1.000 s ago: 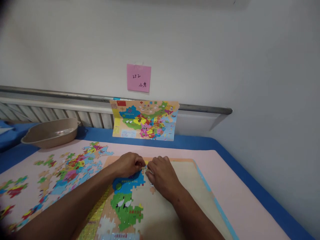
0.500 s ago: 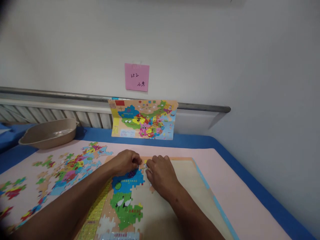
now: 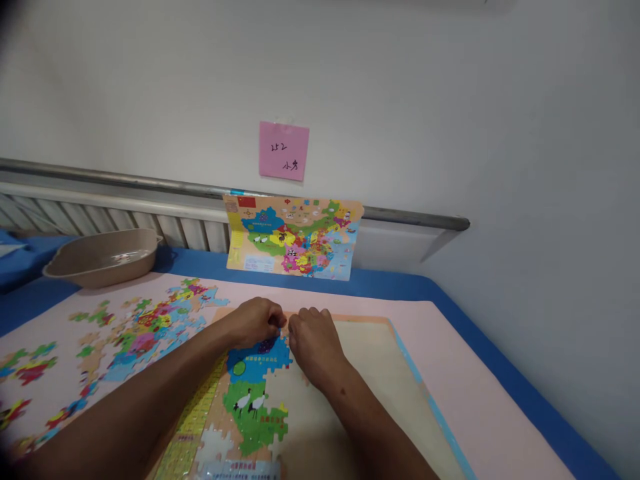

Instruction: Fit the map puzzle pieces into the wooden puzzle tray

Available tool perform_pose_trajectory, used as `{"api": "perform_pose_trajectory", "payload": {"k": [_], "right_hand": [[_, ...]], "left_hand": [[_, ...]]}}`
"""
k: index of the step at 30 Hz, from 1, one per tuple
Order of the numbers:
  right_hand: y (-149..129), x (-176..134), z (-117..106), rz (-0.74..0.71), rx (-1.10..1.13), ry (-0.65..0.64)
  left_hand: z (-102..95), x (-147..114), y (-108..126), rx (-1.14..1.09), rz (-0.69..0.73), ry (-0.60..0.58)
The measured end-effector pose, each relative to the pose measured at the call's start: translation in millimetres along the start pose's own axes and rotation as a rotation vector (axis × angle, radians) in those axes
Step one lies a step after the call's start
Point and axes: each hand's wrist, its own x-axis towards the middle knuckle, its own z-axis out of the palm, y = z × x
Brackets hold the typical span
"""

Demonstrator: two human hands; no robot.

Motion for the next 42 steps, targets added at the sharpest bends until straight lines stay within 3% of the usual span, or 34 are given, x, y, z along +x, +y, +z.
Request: {"api": "perform_pose_trajectory", "payload": {"k": [14, 23, 32, 42], "right_hand": [[8.3, -0.3, -3.6, -0.066, -0.005, -0.017], [5.8, 1.7, 9.8, -0.122, -0.037, 0.003], [11.5, -0.6, -4.4, -0.109, -0.014, 0.003], [4.8, 3.8, -3.1, -0.137, -0.054, -0.041]], "left_hand": [[0.7, -0.1, 0.3, 0.003, 0.003, 0.007], [1.6, 0.7, -3.2, 0.018, 0.030, 0.021], [1.0, 0.0, -2.6, -0.002, 0.013, 0.008], [0.2, -0.6, 0.4, -0.007, -0.007, 0.012]]}}
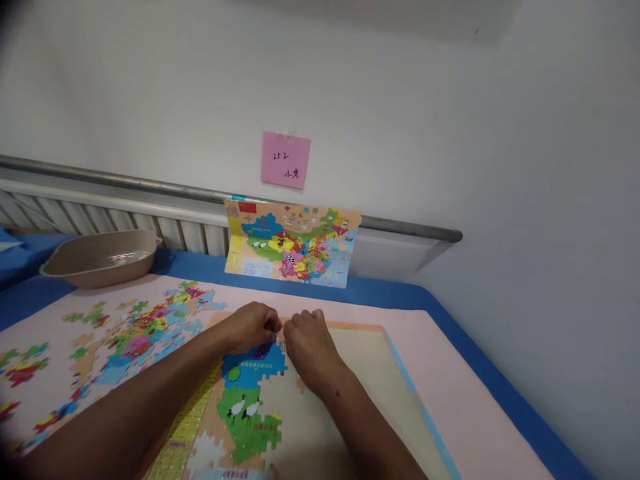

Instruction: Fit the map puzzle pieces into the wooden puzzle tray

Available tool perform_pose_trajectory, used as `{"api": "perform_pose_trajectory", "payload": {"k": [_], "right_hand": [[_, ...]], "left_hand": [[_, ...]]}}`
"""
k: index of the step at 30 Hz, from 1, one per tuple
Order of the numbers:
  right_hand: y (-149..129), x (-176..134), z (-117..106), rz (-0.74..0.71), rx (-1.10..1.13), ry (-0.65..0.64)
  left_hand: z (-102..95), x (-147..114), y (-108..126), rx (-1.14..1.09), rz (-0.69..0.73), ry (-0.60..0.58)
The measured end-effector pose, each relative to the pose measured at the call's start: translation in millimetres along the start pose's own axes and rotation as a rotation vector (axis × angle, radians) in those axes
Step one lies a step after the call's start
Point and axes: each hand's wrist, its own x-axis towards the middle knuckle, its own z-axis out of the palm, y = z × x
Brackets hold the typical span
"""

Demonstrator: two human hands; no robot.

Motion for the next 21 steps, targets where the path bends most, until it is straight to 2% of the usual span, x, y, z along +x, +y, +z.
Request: {"api": "perform_pose_trajectory", "payload": {"k": [10, 21], "right_hand": [[2.0, 2.2, -7.5, 0.010, 0.010, -0.056], [-7.6, 4.9, -9.9, 0.133, 0.093, -0.087]], "left_hand": [[-0.3, -1.5, 0.9, 0.034, 0.012, 0.013], [-2.7, -3.8, 4.2, 0.057, 0.018, 0.012]]}}
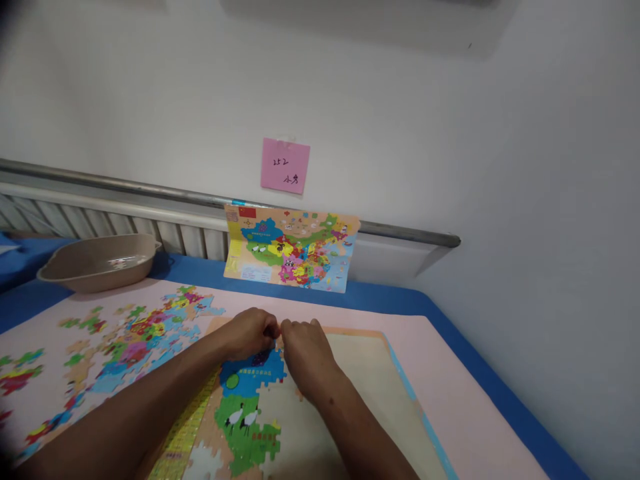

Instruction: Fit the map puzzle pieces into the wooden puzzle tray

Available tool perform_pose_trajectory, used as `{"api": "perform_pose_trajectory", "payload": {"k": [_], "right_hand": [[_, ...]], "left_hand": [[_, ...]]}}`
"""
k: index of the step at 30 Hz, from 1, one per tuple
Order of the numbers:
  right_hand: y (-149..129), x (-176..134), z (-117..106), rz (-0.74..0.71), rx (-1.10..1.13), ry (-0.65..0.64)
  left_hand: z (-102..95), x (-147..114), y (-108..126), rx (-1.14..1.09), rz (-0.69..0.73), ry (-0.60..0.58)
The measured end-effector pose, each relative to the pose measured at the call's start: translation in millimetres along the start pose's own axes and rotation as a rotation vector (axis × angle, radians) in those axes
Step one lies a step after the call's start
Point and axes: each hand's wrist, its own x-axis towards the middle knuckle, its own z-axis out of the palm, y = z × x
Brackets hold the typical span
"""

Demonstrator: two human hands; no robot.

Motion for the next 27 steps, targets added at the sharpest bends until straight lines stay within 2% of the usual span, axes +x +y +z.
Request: {"api": "perform_pose_trajectory", "payload": {"k": [8, 16, 23, 27], "right_hand": [[-3.4, -3.7, -3.4, 0.158, 0.088, 0.012], [-2.3, -5.8, -8.9, 0.314, 0.336, 0.022], [-3.6, -5.5, -15.3, 0.353, 0.542, 0.003], [-1.2, -5.2, -15.4, 0.377, 0.577, 0.025]], "left_hand": [[-0.2, 0.2, 0.2, -0.025, -0.017, -0.011], [4.0, 3.5, -7.1, -0.080, -0.006, -0.025], [5.2, 4.9, -9.1, -0.086, -0.014, -0.025], [6.3, 4.7, -9.7, -0.091, -0.014, -0.017]]}}
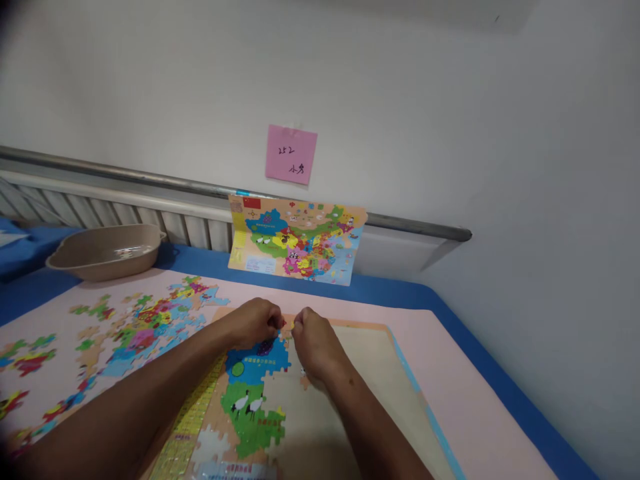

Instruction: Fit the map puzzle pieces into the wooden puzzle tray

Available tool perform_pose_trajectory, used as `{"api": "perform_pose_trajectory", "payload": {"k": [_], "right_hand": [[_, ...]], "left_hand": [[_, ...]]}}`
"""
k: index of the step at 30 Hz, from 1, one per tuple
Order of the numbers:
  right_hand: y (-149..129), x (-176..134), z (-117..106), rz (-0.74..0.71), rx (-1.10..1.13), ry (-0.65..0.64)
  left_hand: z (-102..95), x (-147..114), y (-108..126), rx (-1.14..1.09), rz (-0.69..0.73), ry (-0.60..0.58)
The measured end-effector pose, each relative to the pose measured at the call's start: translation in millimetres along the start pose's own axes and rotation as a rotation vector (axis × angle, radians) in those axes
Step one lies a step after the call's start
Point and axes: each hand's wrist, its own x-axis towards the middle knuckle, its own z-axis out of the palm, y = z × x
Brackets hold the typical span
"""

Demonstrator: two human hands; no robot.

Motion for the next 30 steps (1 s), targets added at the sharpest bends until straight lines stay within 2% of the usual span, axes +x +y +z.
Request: {"api": "perform_pose_trajectory", "payload": {"k": [9, 19, 30], "right_hand": [[5.0, -0.7, -0.2, 0.027, 0.104, -0.021], [12.9, 2.5, 10.8, 0.136, 0.313, -0.013], [15.2, 2.9, 12.3, 0.172, 0.400, -0.005]], "left_hand": [[-1.3, -0.5, 2.1, 0.008, 0.009, -0.004], [-0.9, -0.1, 1.0, 0.017, 0.022, 0.002], [-4.3, -2.6, 6.2, 0.038, 0.016, 0.000]]}}
